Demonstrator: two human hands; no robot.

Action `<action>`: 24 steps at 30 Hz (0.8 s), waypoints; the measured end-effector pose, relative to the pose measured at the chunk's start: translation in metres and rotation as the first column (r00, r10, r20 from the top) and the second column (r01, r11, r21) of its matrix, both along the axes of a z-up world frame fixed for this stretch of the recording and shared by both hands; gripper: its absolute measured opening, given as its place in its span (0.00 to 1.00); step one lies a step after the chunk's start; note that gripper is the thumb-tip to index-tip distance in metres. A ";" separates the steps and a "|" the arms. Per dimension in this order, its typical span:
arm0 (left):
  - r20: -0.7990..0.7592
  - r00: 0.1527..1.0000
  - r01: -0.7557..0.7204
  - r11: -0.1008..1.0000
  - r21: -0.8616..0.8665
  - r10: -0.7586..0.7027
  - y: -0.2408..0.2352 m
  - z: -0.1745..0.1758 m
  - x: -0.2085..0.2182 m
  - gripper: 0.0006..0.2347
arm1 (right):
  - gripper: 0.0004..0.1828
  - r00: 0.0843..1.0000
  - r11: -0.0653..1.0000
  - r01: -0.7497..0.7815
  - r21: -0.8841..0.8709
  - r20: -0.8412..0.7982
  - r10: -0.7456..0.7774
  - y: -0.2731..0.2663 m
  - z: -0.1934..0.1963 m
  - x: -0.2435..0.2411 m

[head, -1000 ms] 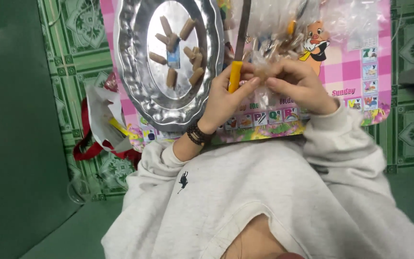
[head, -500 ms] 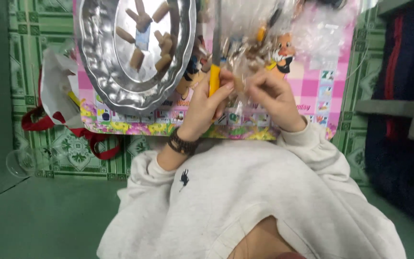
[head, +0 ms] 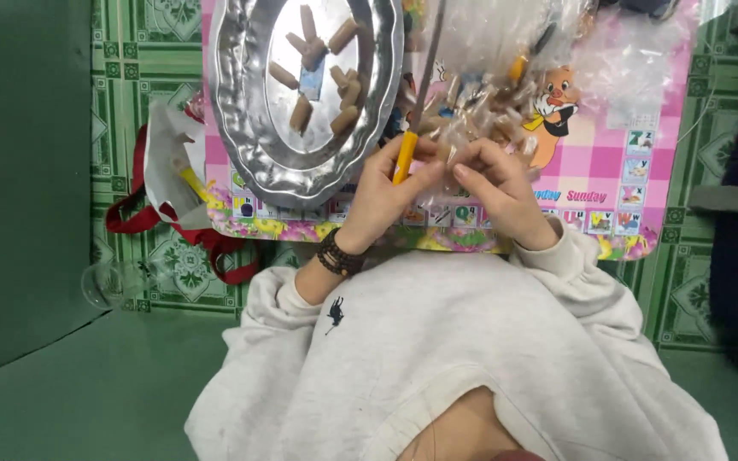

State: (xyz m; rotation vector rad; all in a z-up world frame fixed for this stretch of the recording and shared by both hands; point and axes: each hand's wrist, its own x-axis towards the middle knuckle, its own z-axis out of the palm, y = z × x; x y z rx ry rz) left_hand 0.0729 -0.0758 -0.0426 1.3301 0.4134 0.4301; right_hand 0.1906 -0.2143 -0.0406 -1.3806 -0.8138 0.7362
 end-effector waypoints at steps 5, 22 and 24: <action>0.005 0.996 0.088 0.952 -0.293 -0.090 0.003 0.010 0.002 0.11 | 0.08 0.971 1.000 -0.012 -0.008 -0.238 0.009 0.003 -0.004 0.011; 0.047 0.993 -0.115 0.987 0.109 0.111 0.047 0.037 -0.036 0.14 | 0.06 0.912 0.992 0.004 0.122 -0.408 0.047 0.063 0.027 0.019; -0.104 0.979 -0.142 0.952 0.270 0.175 0.039 0.058 -0.054 0.09 | 0.10 0.922 0.996 -0.088 -0.025 -0.381 0.072 0.077 0.040 0.017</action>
